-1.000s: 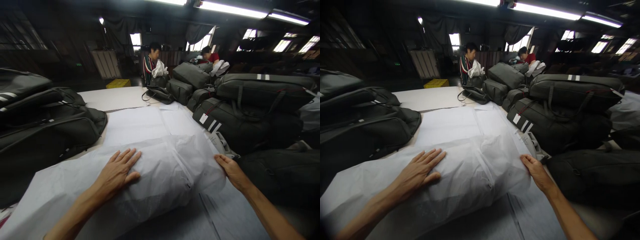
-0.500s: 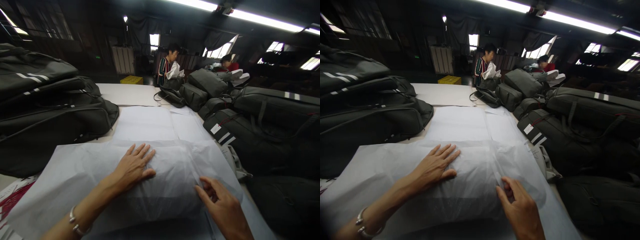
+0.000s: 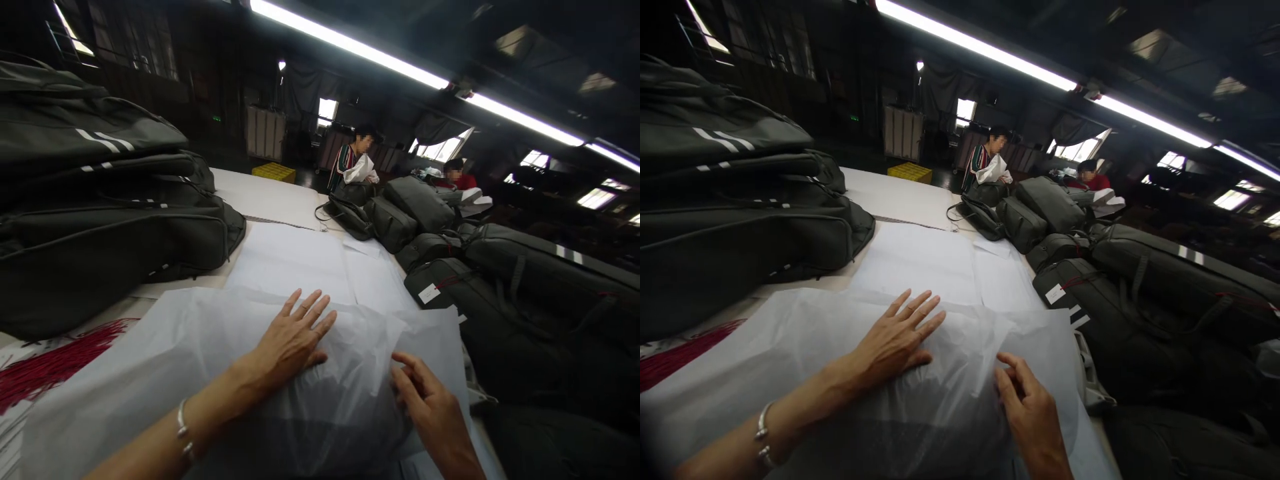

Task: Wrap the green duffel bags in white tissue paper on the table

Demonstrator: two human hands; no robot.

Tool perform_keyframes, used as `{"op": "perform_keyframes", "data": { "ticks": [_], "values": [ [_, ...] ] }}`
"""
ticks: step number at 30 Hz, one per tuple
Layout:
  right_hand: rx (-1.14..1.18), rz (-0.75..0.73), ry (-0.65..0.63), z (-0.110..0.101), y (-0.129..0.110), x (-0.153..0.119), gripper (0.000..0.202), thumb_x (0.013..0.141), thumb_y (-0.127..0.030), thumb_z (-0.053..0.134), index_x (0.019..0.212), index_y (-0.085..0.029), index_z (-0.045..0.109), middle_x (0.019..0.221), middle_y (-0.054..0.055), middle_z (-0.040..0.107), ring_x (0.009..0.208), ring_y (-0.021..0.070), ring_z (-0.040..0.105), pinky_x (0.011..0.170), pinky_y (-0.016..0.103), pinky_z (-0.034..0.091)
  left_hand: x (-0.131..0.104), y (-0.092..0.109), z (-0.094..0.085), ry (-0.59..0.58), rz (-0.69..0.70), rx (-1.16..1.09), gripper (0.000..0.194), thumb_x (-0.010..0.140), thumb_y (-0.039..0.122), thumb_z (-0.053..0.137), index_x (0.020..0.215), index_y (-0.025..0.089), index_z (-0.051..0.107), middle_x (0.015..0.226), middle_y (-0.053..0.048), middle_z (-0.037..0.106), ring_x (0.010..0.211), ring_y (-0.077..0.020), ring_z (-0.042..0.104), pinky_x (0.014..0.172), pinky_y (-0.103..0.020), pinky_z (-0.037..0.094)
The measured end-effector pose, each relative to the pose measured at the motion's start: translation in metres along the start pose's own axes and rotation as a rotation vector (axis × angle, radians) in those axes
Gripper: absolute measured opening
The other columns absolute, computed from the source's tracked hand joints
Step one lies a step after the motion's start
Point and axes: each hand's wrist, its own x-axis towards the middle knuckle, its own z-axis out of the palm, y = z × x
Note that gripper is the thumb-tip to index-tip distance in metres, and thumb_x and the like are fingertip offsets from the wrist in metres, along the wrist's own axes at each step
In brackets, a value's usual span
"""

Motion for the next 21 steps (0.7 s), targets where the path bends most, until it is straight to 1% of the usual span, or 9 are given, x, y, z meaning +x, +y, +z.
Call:
{"op": "perform_keyframes", "data": {
  "ticks": [3, 6, 9, 11, 14, 16, 18, 20, 21],
  "values": [
    [-0.036, -0.135, -0.002, 0.000, -0.001, 0.013, 0.043, 0.088, -0.056, 0.049, 0.107, -0.024, 0.071, 0.083, 0.003, 0.072, 0.065, 0.0195, 0.067, 0.060, 0.029, 0.056, 0.002, 0.012, -0.009, 0.100, 0.106, 0.004, 0.033, 0.098, 0.032, 0.052, 0.129, 0.021, 0.052, 0.143, -0.009, 0.049, 0.136, -0.0274, 0.038, 0.113, -0.047, 0.028],
    [-0.106, -0.393, 0.126, 0.004, 0.002, 0.023, 0.030, 0.090, -0.046, 0.053, 0.100, -0.024, 0.072, 0.094, 0.004, 0.072, 0.085, 0.0216, 0.069, 0.078, 0.031, 0.056, 0.009, 0.031, -0.014, 0.063, 0.224, -0.093, 0.021, 0.098, 0.021, 0.047, 0.117, 0.020, 0.057, 0.119, -0.005, 0.062, 0.109, -0.0216, 0.055, 0.094, -0.036, 0.042],
    [-0.127, -0.527, 0.256, 0.013, 0.008, 0.030, 0.023, 0.093, -0.038, 0.053, 0.099, -0.023, 0.069, 0.093, 0.004, 0.071, 0.084, 0.0201, 0.068, 0.077, 0.031, 0.055, 0.022, 0.045, -0.006, 0.028, 0.318, -0.187, 0.014, 0.097, 0.023, 0.051, 0.109, 0.022, 0.058, 0.103, -0.001, 0.063, 0.088, -0.0180, 0.056, 0.081, -0.032, 0.045],
    [-0.134, -0.563, 0.351, 0.019, 0.014, 0.035, 0.022, 0.094, -0.035, 0.052, 0.101, -0.022, 0.068, 0.096, 0.005, 0.070, 0.088, 0.0208, 0.067, 0.079, 0.033, 0.055, 0.033, 0.049, 0.005, 0.032, 0.317, -0.202, 0.016, 0.096, 0.033, 0.055, 0.106, 0.021, 0.058, 0.102, -0.001, 0.063, 0.086, -0.0184, 0.055, 0.080, -0.033, 0.045],
    [-0.124, -0.581, 0.412, 0.021, 0.021, 0.049, 0.027, 0.095, -0.033, 0.045, 0.110, -0.020, 0.064, 0.111, 0.010, 0.067, 0.106, 0.0243, 0.062, 0.093, 0.042, 0.051, 0.045, 0.047, 0.022, 0.033, 0.307, -0.184, 0.036, 0.091, 0.055, 0.057, 0.100, 0.020, 0.060, 0.102, -0.004, 0.064, 0.096, -0.0222, 0.057, 0.083, -0.037, 0.046],
    [-0.120, -0.566, 0.310, 0.015, 0.023, 0.061, 0.036, 0.094, -0.030, 0.040, 0.122, -0.019, 0.060, 0.130, 0.012, 0.059, 0.124, 0.0261, 0.052, 0.108, 0.050, 0.040, 0.049, 0.045, 0.028, 0.067, 0.340, -0.159, 0.043, 0.092, 0.060, 0.052, 0.105, 0.020, 0.060, 0.110, -0.006, 0.064, 0.115, -0.0265, 0.053, 0.097, -0.041, 0.041],
    [-0.112, -0.500, 0.133, 0.006, 0.022, 0.074, 0.046, 0.090, -0.029, 0.039, 0.134, -0.019, 0.052, 0.144, 0.011, 0.047, 0.138, 0.0265, 0.037, 0.116, 0.056, 0.025, 0.050, 0.045, 0.030, 0.083, 0.380, -0.163, 0.047, 0.093, 0.061, 0.048, 0.116, 0.020, 0.057, 0.119, -0.007, 0.062, 0.130, -0.0289, 0.043, 0.109, -0.047, 0.031],
    [-0.083, -0.399, -0.050, -0.006, 0.020, 0.085, 0.052, 0.087, -0.032, 0.042, 0.137, -0.020, 0.050, 0.146, 0.009, 0.046, 0.142, 0.0267, 0.030, 0.119, 0.058, 0.018, 0.051, 0.045, 0.028, 0.026, 0.395, -0.204, 0.053, 0.094, 0.062, 0.043, 0.127, 0.022, 0.051, 0.126, -0.007, 0.060, 0.131, -0.0292, 0.043, 0.110, -0.050, 0.030],
    [-0.063, -0.353, -0.137, -0.013, 0.018, 0.089, 0.053, 0.085, -0.034, 0.044, 0.137, -0.021, 0.051, 0.142, 0.009, 0.050, 0.140, 0.0270, 0.032, 0.119, 0.058, 0.016, 0.053, 0.045, 0.027, -0.021, 0.392, -0.228, 0.055, 0.094, 0.064, 0.040, 0.131, 0.023, 0.049, 0.128, -0.008, 0.059, 0.129, -0.0294, 0.046, 0.108, -0.051, 0.032]
  ]
}}
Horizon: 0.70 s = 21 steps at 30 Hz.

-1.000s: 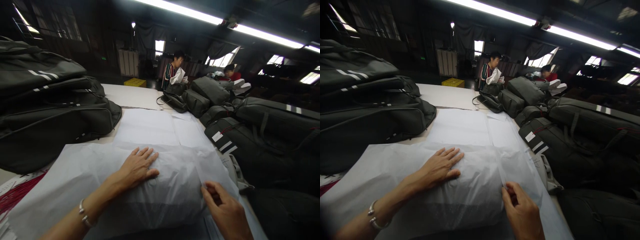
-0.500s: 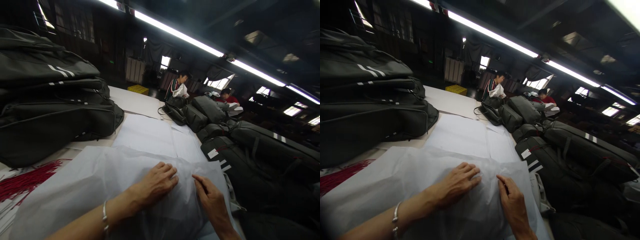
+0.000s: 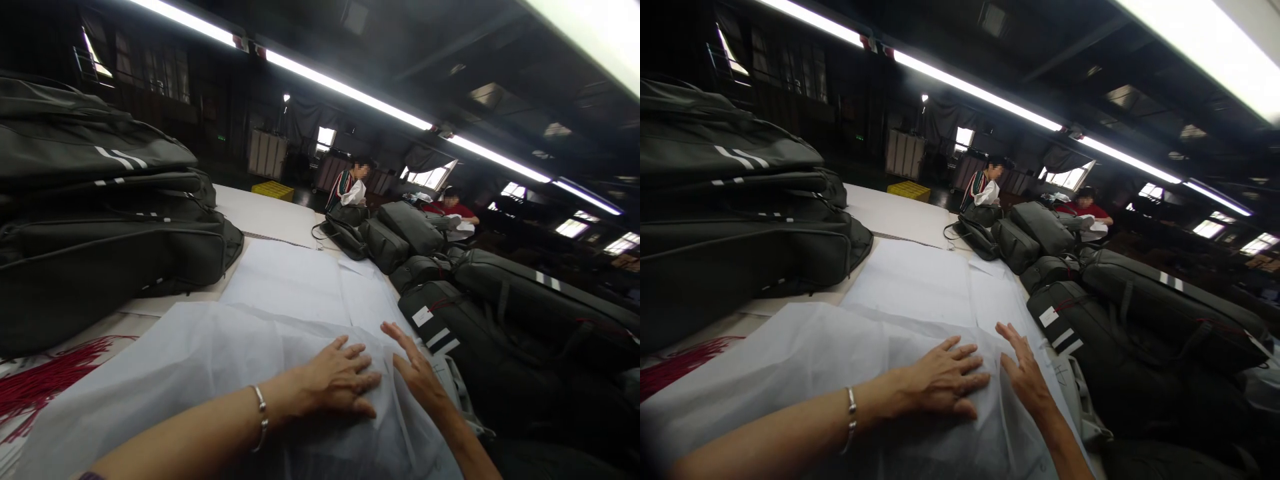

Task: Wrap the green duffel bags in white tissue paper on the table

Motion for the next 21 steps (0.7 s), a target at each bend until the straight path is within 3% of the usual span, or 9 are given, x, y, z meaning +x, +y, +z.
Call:
{"op": "perform_keyframes", "data": {
  "ticks": [4, 8, 11, 16, 18, 21],
  "values": [
    [0.073, 0.057, -0.180, -0.021, -0.010, 0.009, 0.048, 0.081, -0.044, 0.056, 0.125, -0.025, 0.062, 0.113, 0.006, 0.068, 0.116, 0.0279, 0.056, 0.116, 0.055, 0.023, 0.006, -0.003, -0.004, -0.111, -0.030, -0.102, 0.068, 0.092, 0.072, 0.030, 0.140, 0.026, 0.040, 0.142, -0.013, 0.049, 0.129, -0.0322, 0.046, 0.103, -0.055, 0.036],
    [0.085, 0.088, -0.129, -0.023, -0.019, 0.015, 0.034, 0.076, -0.051, 0.063, 0.095, -0.024, 0.074, 0.087, 0.003, 0.070, 0.092, 0.0260, 0.063, 0.104, 0.047, 0.040, 0.009, -0.008, 0.000, -0.099, -0.046, -0.125, 0.069, 0.090, 0.075, 0.031, 0.139, 0.027, 0.042, 0.141, -0.013, 0.050, 0.128, -0.0317, 0.046, 0.103, -0.054, 0.036],
    [0.127, 0.091, -0.090, -0.017, -0.019, 0.021, 0.026, 0.076, -0.043, 0.062, 0.087, -0.023, 0.073, 0.086, 0.002, 0.070, 0.088, 0.0243, 0.063, 0.092, 0.039, 0.046, 0.011, -0.009, 0.002, -0.084, -0.065, -0.158, 0.069, 0.088, 0.075, 0.036, 0.136, 0.026, 0.045, 0.136, -0.012, 0.053, 0.123, -0.0310, 0.051, 0.101, -0.052, 0.038],
    [0.053, 0.065, -0.068, -0.003, -0.015, 0.030, 0.023, 0.073, -0.037, 0.056, 0.083, -0.022, 0.071, 0.082, 0.001, 0.069, 0.084, 0.0231, 0.063, 0.086, 0.038, 0.047, 0.014, -0.011, 0.004, -0.095, -0.131, -0.238, 0.072, 0.087, 0.075, 0.040, 0.136, 0.023, 0.047, 0.135, -0.012, 0.054, 0.121, -0.0300, 0.052, 0.103, -0.049, 0.037],
    [-0.011, 0.035, -0.048, 0.004, -0.013, 0.032, 0.023, 0.073, -0.037, 0.054, 0.081, -0.024, 0.070, 0.077, 0.000, 0.068, 0.079, 0.0223, 0.063, 0.092, 0.042, 0.046, 0.014, -0.011, 0.006, -0.075, -0.151, -0.256, 0.075, 0.086, 0.076, 0.040, 0.136, 0.021, 0.047, 0.135, -0.012, 0.055, 0.122, -0.0298, 0.052, 0.105, -0.048, 0.035],
    [-0.083, -0.026, 0.010, 0.015, -0.006, 0.032, 0.021, 0.073, -0.035, 0.052, 0.079, -0.024, 0.069, 0.074, -0.001, 0.067, 0.075, 0.0214, 0.063, 0.107, 0.050, 0.034, 0.013, -0.011, 0.010, -0.035, -0.167, -0.246, 0.077, 0.085, 0.078, 0.040, 0.133, 0.018, 0.049, 0.132, -0.013, 0.057, 0.121, -0.0300, 0.052, 0.107, -0.047, 0.033]
  ]
}}
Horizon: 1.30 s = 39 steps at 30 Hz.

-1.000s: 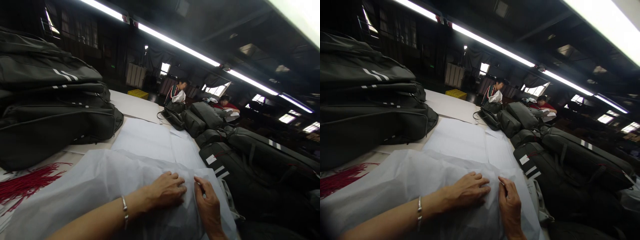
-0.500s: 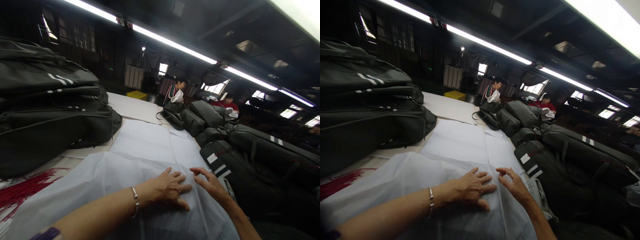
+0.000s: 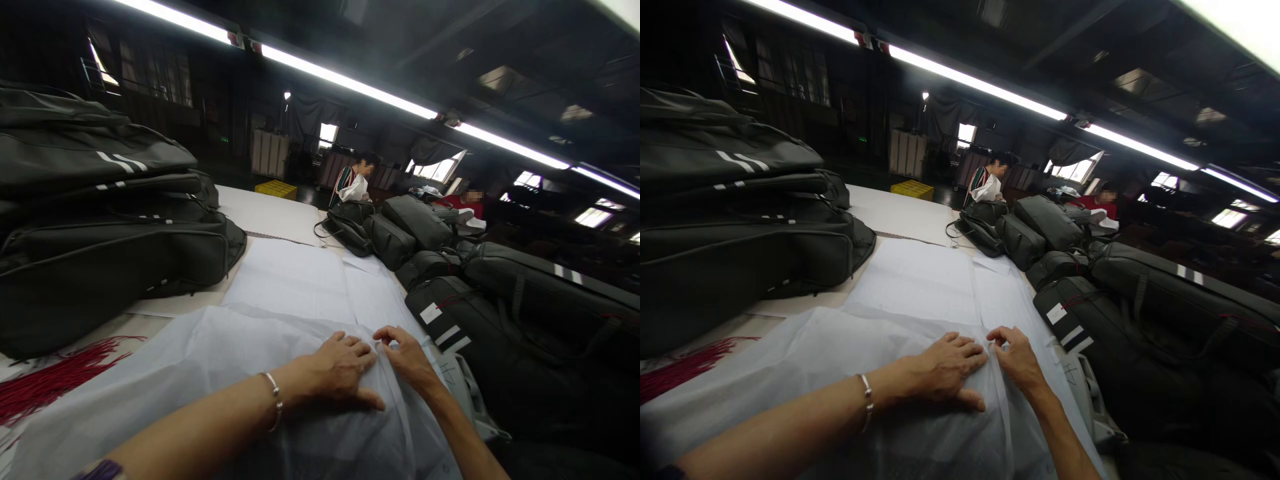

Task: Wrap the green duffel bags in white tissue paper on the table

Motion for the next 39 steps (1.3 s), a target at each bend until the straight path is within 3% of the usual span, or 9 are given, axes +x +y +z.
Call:
{"op": "perform_keyframes", "data": {
  "ticks": [3, 6, 9, 12, 14, 18, 23, 28, 39],
  "values": [
    [-0.037, -0.020, 0.099, 0.008, 0.007, -0.005, 0.021, 0.073, -0.036, 0.054, 0.084, -0.023, 0.068, 0.081, 0.001, 0.068, 0.083, 0.0229, 0.063, 0.113, 0.055, 0.023, -0.001, 0.000, 0.002, 0.020, 0.004, 0.031, 0.079, 0.084, 0.078, 0.040, 0.132, 0.016, 0.050, 0.129, -0.013, 0.059, 0.123, -0.0305, 0.050, 0.110, -0.049, 0.030],
    [-0.100, -0.039, 0.316, 0.003, 0.005, -0.023, 0.023, 0.079, -0.041, 0.056, 0.085, -0.022, 0.066, 0.088, 0.005, 0.069, 0.091, 0.0254, 0.062, 0.109, 0.053, 0.030, -0.001, 0.000, 0.002, 0.004, -0.007, 0.050, 0.080, 0.085, 0.078, 0.039, 0.134, 0.016, 0.049, 0.130, -0.013, 0.059, 0.125, -0.0309, 0.049, 0.111, -0.052, 0.029],
    [-0.161, -0.001, 0.493, -0.014, -0.008, -0.063, 0.031, 0.087, -0.051, 0.053, 0.085, -0.022, 0.067, 0.091, 0.008, 0.069, 0.091, 0.0273, 0.062, 0.094, 0.047, 0.043, 0.000, 0.000, 0.001, -0.019, -0.020, 0.051, 0.080, 0.085, 0.079, 0.037, 0.134, 0.018, 0.048, 0.133, -0.013, 0.057, 0.127, -0.0318, 0.048, 0.110, -0.053, 0.030],
    [-0.255, 0.018, 0.604, -0.029, -0.021, -0.119, 0.035, 0.087, -0.056, 0.055, 0.087, -0.024, 0.069, 0.098, 0.010, 0.069, 0.096, 0.0301, 0.062, 0.094, 0.047, 0.044, 0.001, -0.001, 0.001, -0.037, -0.027, 0.042, 0.079, 0.086, 0.079, 0.036, 0.136, 0.019, 0.045, 0.136, -0.013, 0.055, 0.128, -0.0317, 0.048, 0.110, -0.052, 0.029],
    [-0.238, 0.108, 0.552, -0.030, -0.025, -0.154, 0.033, 0.085, -0.057, 0.059, 0.088, -0.026, 0.071, 0.096, 0.007, 0.071, 0.091, 0.0286, 0.065, 0.089, 0.042, 0.050, 0.002, -0.002, 0.001, -0.052, -0.035, 0.044, 0.078, 0.087, 0.077, 0.036, 0.137, 0.019, 0.044, 0.137, -0.013, 0.055, 0.128, -0.0314, 0.047, 0.110, -0.052, 0.029],
    [0.011, 0.429, 0.268, -0.011, -0.022, -0.197, 0.037, 0.075, -0.060, 0.069, 0.091, -0.027, 0.073, 0.087, 0.004, 0.074, 0.075, 0.0245, 0.070, 0.066, 0.029, 0.059, 0.003, -0.002, 0.000, -0.062, -0.036, 0.043, 0.075, 0.088, 0.076, 0.037, 0.137, 0.020, 0.045, 0.138, -0.013, 0.054, 0.127, -0.0310, 0.048, 0.110, -0.051, 0.027],
    [0.237, 0.635, 0.236, 0.019, -0.026, -0.198, 0.050, 0.068, -0.060, 0.072, 0.099, -0.021, 0.070, 0.092, 0.006, 0.074, 0.084, 0.0253, 0.070, 0.073, 0.029, 0.060, 0.003, -0.002, -0.004, -0.077, -0.016, 0.032, 0.072, 0.090, 0.073, 0.038, 0.136, 0.018, 0.045, 0.139, -0.014, 0.053, 0.126, -0.0305, 0.050, 0.110, -0.052, 0.027],
    [0.378, 0.716, 0.292, 0.025, -0.039, -0.190, 0.053, 0.063, -0.060, 0.072, 0.094, -0.018, 0.068, 0.092, 0.009, 0.073, 0.090, 0.0281, 0.069, 0.076, 0.032, 0.059, 0.005, -0.004, 0.001, -0.061, -0.016, 0.060, 0.074, 0.089, 0.075, 0.037, 0.133, 0.017, 0.048, 0.137, -0.014, 0.055, 0.124, -0.0323, 0.050, 0.107, -0.052, 0.030],
    [0.058, 0.639, 0.378, 0.023, -0.056, -0.175, 0.039, 0.074, -0.061, 0.060, 0.073, -0.023, 0.060, 0.070, 0.003, 0.067, 0.069, 0.0232, 0.064, 0.064, 0.031, 0.049, 0.007, -0.005, 0.008, -0.024, -0.008, 0.079, 0.073, 0.088, 0.076, 0.036, 0.127, 0.016, 0.053, 0.130, -0.014, 0.059, 0.119, -0.0329, 0.052, 0.105, -0.051, 0.030]
  ]
}}
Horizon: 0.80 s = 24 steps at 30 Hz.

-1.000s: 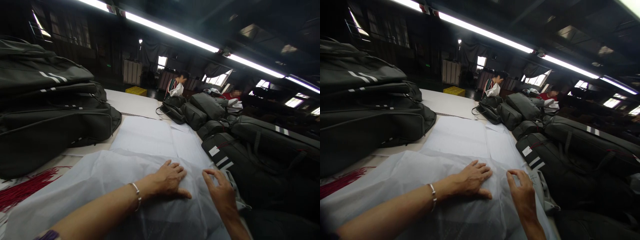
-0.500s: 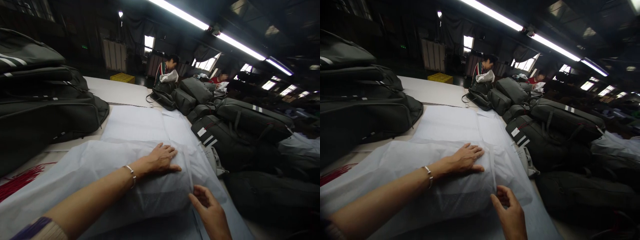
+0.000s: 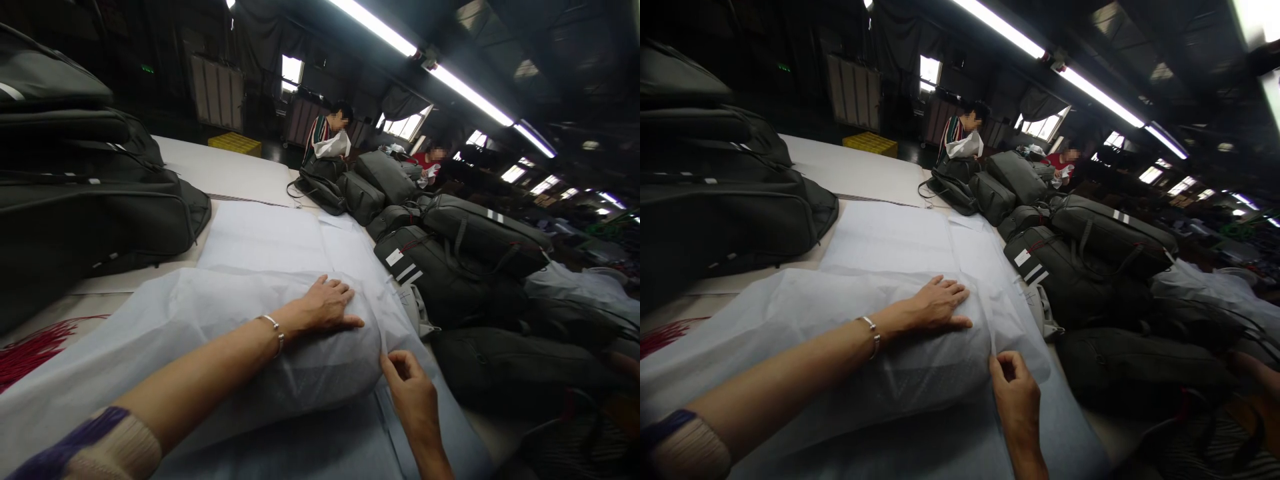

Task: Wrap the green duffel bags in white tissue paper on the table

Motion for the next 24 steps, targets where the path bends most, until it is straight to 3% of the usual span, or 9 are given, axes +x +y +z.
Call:
{"op": "perform_keyframes", "data": {
  "ticks": [3, 8, 11, 16, 21, 24],
  "values": [
    [-0.032, -0.014, 0.021, -0.004, 0.002, -0.002, 0.038, 0.075, -0.061, 0.060, 0.077, -0.023, 0.060, 0.074, 0.003, 0.068, 0.073, 0.0240, 0.065, 0.067, 0.033, 0.049, 0.000, 0.000, 0.000, 0.007, -0.003, 0.001, 0.072, 0.088, 0.076, 0.036, 0.123, 0.017, 0.055, 0.127, -0.014, 0.061, 0.118, -0.0326, 0.053, 0.105, -0.051, 0.031],
    [0.181, 0.026, -0.160, -0.007, 0.016, 0.001, 0.045, 0.073, -0.056, 0.069, 0.097, -0.020, 0.061, 0.089, 0.007, 0.071, 0.088, 0.0265, 0.068, 0.078, 0.035, 0.055, 0.001, 0.001, 0.000, 0.012, 0.000, 0.026, 0.073, 0.087, 0.077, 0.037, 0.119, 0.015, 0.058, 0.122, -0.015, 0.062, 0.115, -0.0334, 0.055, 0.103, -0.052, 0.033],
    [0.221, -0.010, -0.165, -0.001, 0.023, 0.001, 0.045, 0.070, -0.048, 0.074, 0.102, -0.020, 0.059, 0.089, 0.005, 0.070, 0.088, 0.0257, 0.068, 0.079, 0.035, 0.056, 0.003, 0.000, 0.000, 0.019, -0.003, 0.067, 0.073, 0.086, 0.077, 0.038, 0.116, 0.015, 0.060, 0.119, -0.015, 0.064, 0.113, -0.0331, 0.056, 0.102, -0.051, 0.034],
    [0.070, -0.057, -0.045, 0.016, 0.024, -0.001, 0.034, 0.075, -0.052, 0.066, 0.089, -0.021, 0.058, 0.076, 0.001, 0.065, 0.076, 0.0225, 0.065, 0.072, 0.033, 0.052, 0.003, -0.001, -0.002, 0.032, -0.017, 0.108, 0.072, 0.086, 0.078, 0.037, 0.112, 0.015, 0.062, 0.112, -0.014, 0.066, 0.109, -0.0321, 0.057, 0.101, -0.051, 0.034],
    [-0.078, -0.140, 0.208, 0.029, 0.017, -0.003, 0.031, 0.074, -0.052, 0.057, 0.080, -0.022, 0.058, 0.071, 0.002, 0.061, 0.068, 0.0219, 0.060, 0.069, 0.035, 0.048, 0.004, 0.001, -0.006, 0.016, -0.052, 0.116, 0.067, 0.089, 0.073, 0.039, 0.109, 0.014, 0.063, 0.110, -0.014, 0.067, 0.110, -0.0311, 0.057, 0.102, -0.051, 0.034],
    [0.009, -0.109, 0.190, 0.035, 0.012, -0.003, 0.034, 0.075, -0.053, 0.057, 0.087, -0.021, 0.059, 0.077, 0.003, 0.063, 0.072, 0.0227, 0.061, 0.072, 0.036, 0.049, 0.005, 0.002, -0.006, 0.011, -0.069, 0.107, 0.068, 0.089, 0.073, 0.041, 0.111, 0.013, 0.063, 0.111, -0.015, 0.066, 0.112, -0.0321, 0.056, 0.104, -0.053, 0.033]
  ]
}}
